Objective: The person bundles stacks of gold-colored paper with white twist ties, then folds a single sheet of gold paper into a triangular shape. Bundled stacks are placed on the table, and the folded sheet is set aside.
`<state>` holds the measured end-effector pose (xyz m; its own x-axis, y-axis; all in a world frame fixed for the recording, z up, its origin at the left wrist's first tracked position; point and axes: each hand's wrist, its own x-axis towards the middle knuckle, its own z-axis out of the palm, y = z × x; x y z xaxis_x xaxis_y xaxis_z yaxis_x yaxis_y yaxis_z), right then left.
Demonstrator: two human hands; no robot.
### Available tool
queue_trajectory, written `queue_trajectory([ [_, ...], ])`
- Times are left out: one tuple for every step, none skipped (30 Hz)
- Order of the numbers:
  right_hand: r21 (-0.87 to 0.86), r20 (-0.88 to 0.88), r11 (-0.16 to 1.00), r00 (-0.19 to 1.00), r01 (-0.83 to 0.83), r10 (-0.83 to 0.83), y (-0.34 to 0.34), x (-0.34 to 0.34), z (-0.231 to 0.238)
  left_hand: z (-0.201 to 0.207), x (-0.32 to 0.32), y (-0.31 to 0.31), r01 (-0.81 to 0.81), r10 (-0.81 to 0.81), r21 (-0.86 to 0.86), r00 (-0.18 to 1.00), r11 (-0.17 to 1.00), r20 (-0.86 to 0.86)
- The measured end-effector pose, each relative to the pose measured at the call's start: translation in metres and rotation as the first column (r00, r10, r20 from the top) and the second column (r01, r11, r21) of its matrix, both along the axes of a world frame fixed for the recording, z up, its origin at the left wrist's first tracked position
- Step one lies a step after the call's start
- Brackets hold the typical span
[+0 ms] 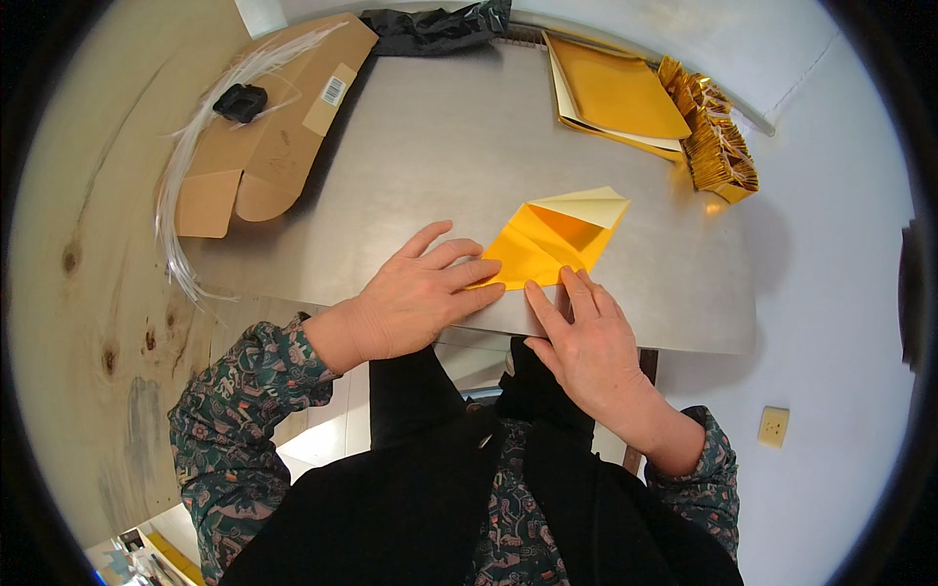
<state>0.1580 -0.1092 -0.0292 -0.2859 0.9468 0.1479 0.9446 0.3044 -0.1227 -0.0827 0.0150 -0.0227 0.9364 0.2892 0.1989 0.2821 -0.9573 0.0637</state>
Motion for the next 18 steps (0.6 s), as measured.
queue_trajectory([
  [0.001, 0.001, 1.0, 1.0, 0.002, -0.002, 0.0, 0.0, 0.0, 0.0, -0.003, -0.001, -0.012, 0.012, -0.002, 1.0, 1.0, 0.019],
  [0.008, 0.002, 1.0, 1.0, -0.001, 0.001, 0.0, 0.0, 0.0, 0.001, -0.005, -0.002, -0.02, 0.02, -0.003, 1.0, 1.0, 0.02],
  [0.002, -0.001, 1.0, 1.0, 0.003, -0.003, 0.0, 0.0, 0.0, 0.001, -0.008, -0.003, -0.029, 0.029, -0.003, 0.999, 1.0, 0.034],
  [0.001, -0.004, 1.0, 1.0, 0.003, -0.003, 0.0, 0.0, 0.001, 0.001, -0.01, -0.004, -0.039, 0.039, -0.003, 0.998, 0.999, 0.042],
  [0.007, -0.003, 1.0, 1.0, 0.002, -0.002, 0.0, 0.0, 0.001, 0.001, -0.014, -0.005, -0.051, 0.052, -0.011, 0.997, 0.999, 0.053],
  [-0.003, -0.01, 1.0, 1.0, 0.003, -0.003, 0.0, 0.0, 0.001, 0.0, -0.018, -0.006, -0.062, 0.063, -0.019, 0.996, 0.998, 0.058],
  [-0.006, -0.015, 1.0, 1.0, 0.002, -0.003, 0.0, 0.0, 0.001, 0.0, -0.022, -0.007, -0.073, 0.075, -0.027, 0.995, 0.997, 0.062],
  [-0.009, -0.014, 1.0, 1.0, 0.009, -0.009, 0.001, -0.002, 0.0, -0.002, -0.027, -0.005, -0.076, 0.078, -0.036, 0.994, 0.996, 0.074],
  [-0.008, -0.013, 1.0, 1.0, 0.01, -0.01, 0.001, -0.001, 0.0, -0.002, -0.03, -0.007, -0.085, 0.088, -0.044, 0.993, 0.995, 0.079],
  [-0.007, -0.012, 1.0, 1.0, 0.01, -0.011, 0.001, -0.002, 0.0, -0.003, -0.033, -0.008, -0.094, 0.098, -0.052, 0.992, 0.994, 0.084],
  [0.0, -0.007, 1.0, 1.0, 0.009, -0.009, 0.001, -0.002, 0.0, -0.003, -0.036, -0.008, -0.097, 0.101, -0.059, 0.992, 0.994, 0.08],
  [0.007, -0.015, 1.0, 1.0, 0.013, -0.013, 0.001, -0.002, 0.0, -0.001, -0.037, -0.009, -0.1, 0.104, -0.066, 0.992, 0.993, 0.076],
  [0.018, -0.018, 1.0, 1.0, 0.015, -0.014, 0.001, -0.003, -0.001, 0.0, -0.038, -0.009, -0.102, 0.107, -0.077, 0.993, 0.992, 0.058],
  [0.043, -0.02, 0.999, 1.0, 0.017, -0.016, 0.001, -0.003, 0.0, 0.004, -0.037, -0.011, -0.108, 0.115, -0.078, 0.988, 0.991, 0.101],
  [0.036, -0.022, 0.999, 1.0, 0.021, -0.02, 0.001, -0.003, -0.001, 0.006, -0.034, -0.01, -0.107, 0.117, -0.08, 0.984, 0.991, 0.133],
  [0.036, -0.023, 0.999, 1.0, 0.02, -0.019, 0.001, -0.004, -0.001, 0.01, -0.029, -0.01, -0.111, 0.123, -0.08, 0.977, 0.991, 0.175],
  [0.046, -0.019, 0.999, 1.0, 0.016, -0.015, 0.001, -0.004, -0.001, 0.01, -0.02, -0.012, -0.075, 0.102, -0.129, 0.971, 0.989, 0.217],
  [0.033, -0.018, 0.999, 1.0, 0.017, -0.017, 0.0, -0.004, -0.001, 0.008, -0.006, -0.016, -0.044, 0.09, -0.168, 0.958, 0.985, 0.273],
])
